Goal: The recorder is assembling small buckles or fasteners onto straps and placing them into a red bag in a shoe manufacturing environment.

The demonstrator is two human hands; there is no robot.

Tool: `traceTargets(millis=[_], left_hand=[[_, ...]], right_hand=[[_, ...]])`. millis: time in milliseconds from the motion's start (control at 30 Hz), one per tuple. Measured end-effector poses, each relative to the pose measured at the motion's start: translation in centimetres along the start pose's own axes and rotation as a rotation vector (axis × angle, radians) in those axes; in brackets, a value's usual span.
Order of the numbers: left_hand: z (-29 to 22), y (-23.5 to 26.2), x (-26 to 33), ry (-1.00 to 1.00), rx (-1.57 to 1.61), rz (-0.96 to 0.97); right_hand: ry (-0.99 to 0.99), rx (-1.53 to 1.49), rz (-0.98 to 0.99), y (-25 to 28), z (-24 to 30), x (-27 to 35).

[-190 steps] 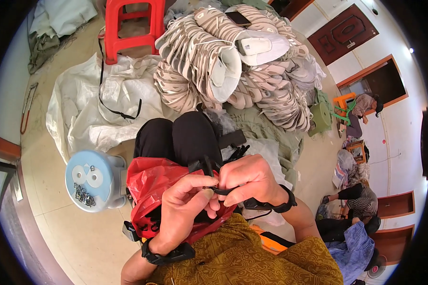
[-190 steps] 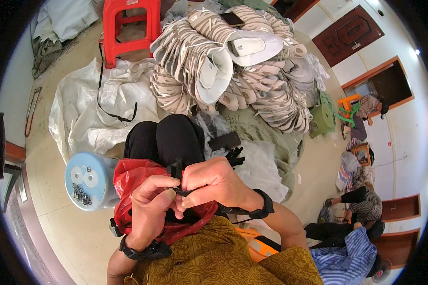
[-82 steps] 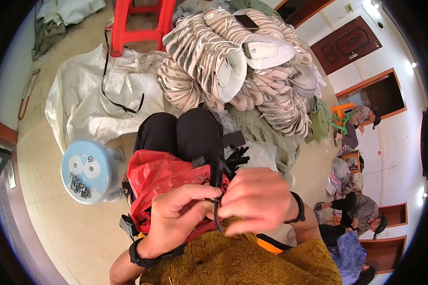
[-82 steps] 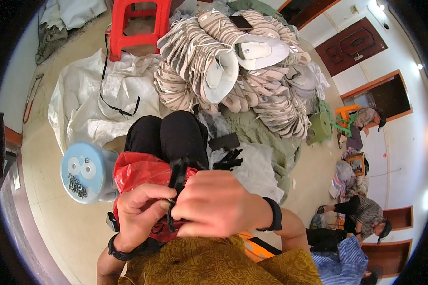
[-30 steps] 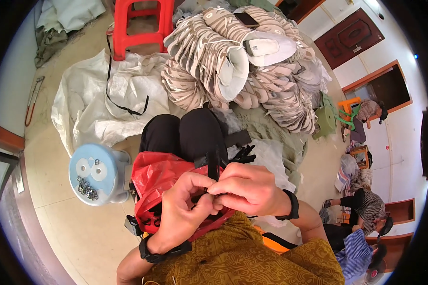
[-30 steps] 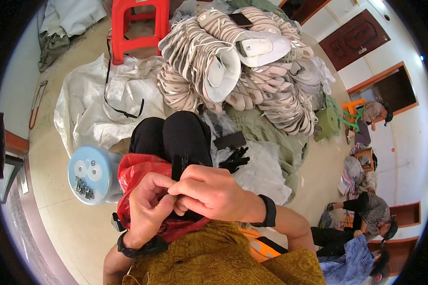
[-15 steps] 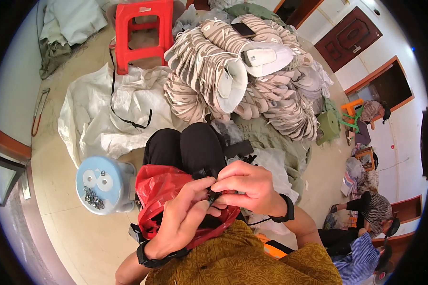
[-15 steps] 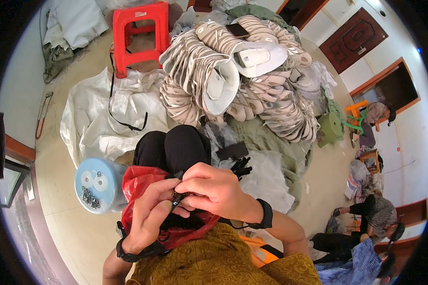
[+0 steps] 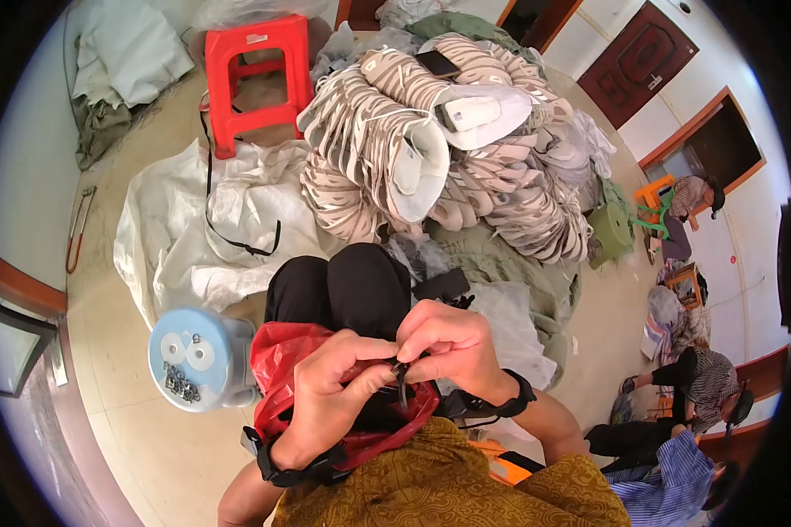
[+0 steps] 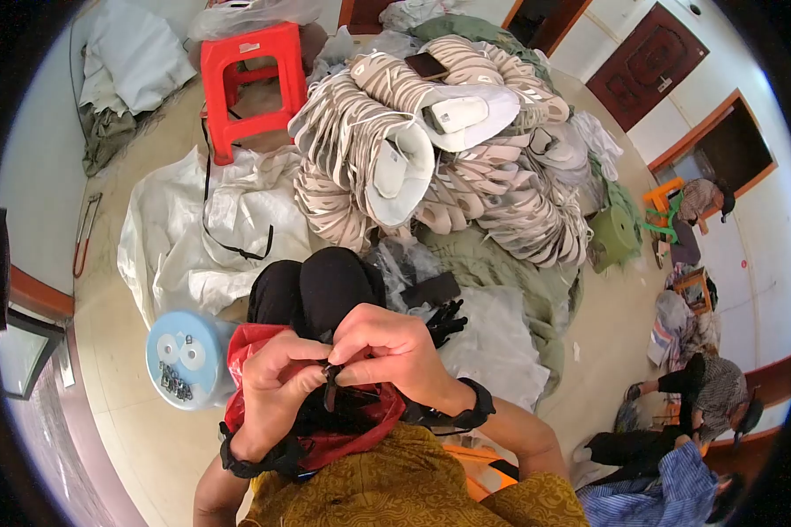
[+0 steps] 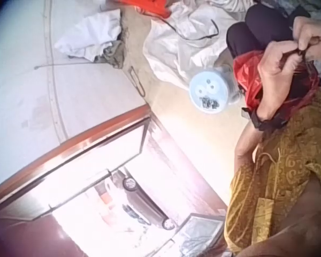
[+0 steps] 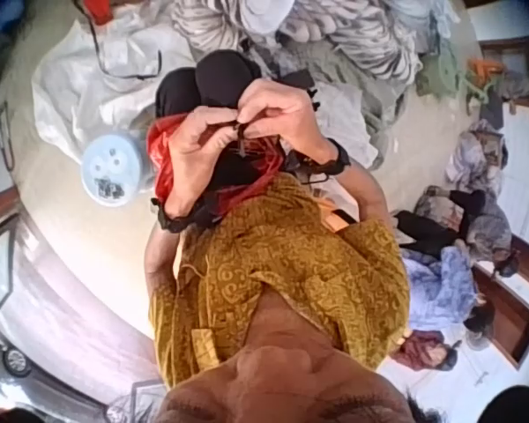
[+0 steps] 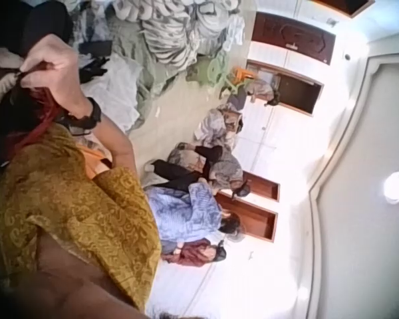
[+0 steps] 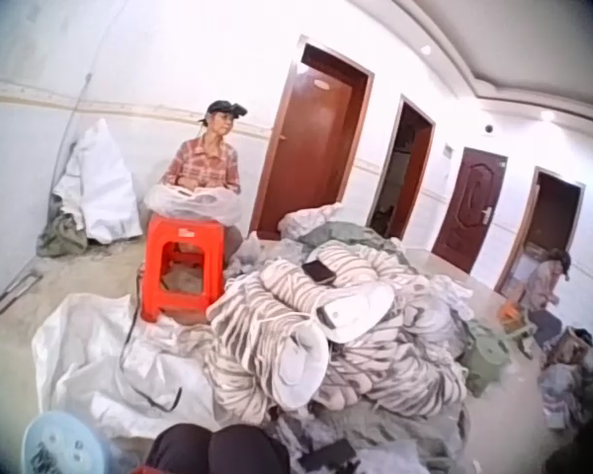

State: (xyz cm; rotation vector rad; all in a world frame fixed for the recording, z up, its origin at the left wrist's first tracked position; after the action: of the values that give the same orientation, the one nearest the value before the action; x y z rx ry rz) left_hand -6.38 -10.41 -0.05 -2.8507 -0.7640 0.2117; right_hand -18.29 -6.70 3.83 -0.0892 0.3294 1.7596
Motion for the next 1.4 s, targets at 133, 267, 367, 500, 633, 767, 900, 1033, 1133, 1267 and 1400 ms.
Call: traceTargets(millis=[133,267,367,500,633,767,900,1033,1133,1267,1400], left_hand=[[-3.9,-0.3,-0.9,-0.327,-0.650,-0.108],[-2.6,-1.0,-1.6,-0.263,-0.171,0.001],[-0.8,-0.9,-1.2,-0.023,-0.105,0.089],[-0.1,-1.3,-1.1,0.033,0.126,0.133],[1.3,-1.6,-0.8,0.129,0.451,0.139],[1.4,-1.6,-0.3,0.222,0.464,0.110],[1.9,-1.2,0.4,0.256,0.445,0.137],[2.1,-2.1,0.8,0.279,0.569,0.241],[1.8,-2.6,1.0,0.258,0.626,0.257],[1.8,-2.3,1.1,0.231,0.666,0.209],[1.9,-2.8,1.2,0.200,0.721,0.232]], right_hand=[[-0.039,-0.200,-0.020,0.2,-0.7,0.2],[-0.044,-0.112,-0.013,0.6,-0.5,0.1],[-0.148,-0.091,-0.001,0.5,-0.6,0.1],[-0.151,-0.133,0.022,0.4,-0.7,-0.1],[-0.222,-0.224,0.031,0.4,-1.4,0.2],[-0.318,-0.450,0.153,-0.2,-2.2,0.3],[-0.388,-0.555,0.216,-0.8,-2.8,0.3],[-0.407,-0.668,0.319,-1.6,-3.0,0.5],[-0.360,-0.727,0.374,-1.9,-3.3,0.4],[-0.434,-0.770,0.320,-2.1,-3.0,0.2],[-0.421,-0.815,0.310,-2.2,-2.5,0.1]])
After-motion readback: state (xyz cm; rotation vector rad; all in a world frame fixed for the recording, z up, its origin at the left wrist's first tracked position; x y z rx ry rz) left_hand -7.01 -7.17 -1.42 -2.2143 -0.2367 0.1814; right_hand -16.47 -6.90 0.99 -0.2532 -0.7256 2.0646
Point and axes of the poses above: each hand's wrist, its own x-axis away from the middle knuckle, its own y-axis out of the back of the hand, z = x × y, the point moved 7 cm from there along -x, towards the middle knuckle, and after that the axes turned 11 degrees about z, right-handed, at the moved point
